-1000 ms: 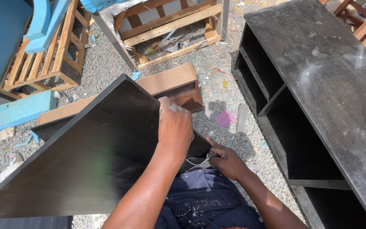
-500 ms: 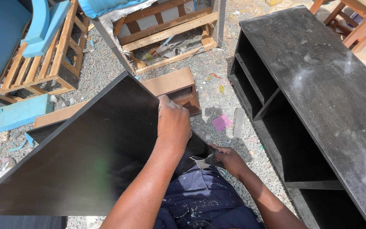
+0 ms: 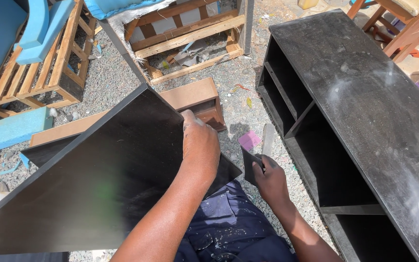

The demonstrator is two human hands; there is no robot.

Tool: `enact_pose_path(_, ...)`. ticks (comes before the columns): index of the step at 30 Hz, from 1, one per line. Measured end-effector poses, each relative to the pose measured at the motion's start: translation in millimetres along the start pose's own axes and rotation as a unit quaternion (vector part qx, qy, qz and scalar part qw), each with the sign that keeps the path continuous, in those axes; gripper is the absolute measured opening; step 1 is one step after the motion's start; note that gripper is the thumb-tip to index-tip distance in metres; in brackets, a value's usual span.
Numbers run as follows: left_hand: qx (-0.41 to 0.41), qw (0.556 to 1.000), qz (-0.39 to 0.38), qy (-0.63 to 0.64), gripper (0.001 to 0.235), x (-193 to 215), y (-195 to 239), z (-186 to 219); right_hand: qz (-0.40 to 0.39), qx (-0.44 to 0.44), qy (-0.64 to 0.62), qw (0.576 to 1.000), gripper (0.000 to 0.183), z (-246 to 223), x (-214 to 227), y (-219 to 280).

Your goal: The person uses a metal scraper to remove material from the edges and corners of a black wooden furniture panel. They hold the panel with one hand and scrape with the other, working along the edges and corners throughout the clip.

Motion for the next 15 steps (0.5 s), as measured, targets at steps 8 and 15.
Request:
enact_pose_path(8, -0.028, 0.997, -0.049, -0.058, 0.009, -27, -18, 32, 0.026, 0.374, 0.028, 0.927, 0.025, 14, -59, -15)
enact_pose_path(15, -0.051, 0.996, -0.041, -0.067, 0.012, -47, -28, 51, 0.016, 0.275, 0.039, 0.961, 0.032, 60, -73, -44)
Point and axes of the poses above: each hand's wrist, its own y-axis away from the middle knuckle, its own x-axis out of the back of the hand, z = x × y, the point moved 4 cm from there along -y, towards the middle knuckle, and after that the axes turned 3 degrees about -y, right-handed, at the moved point
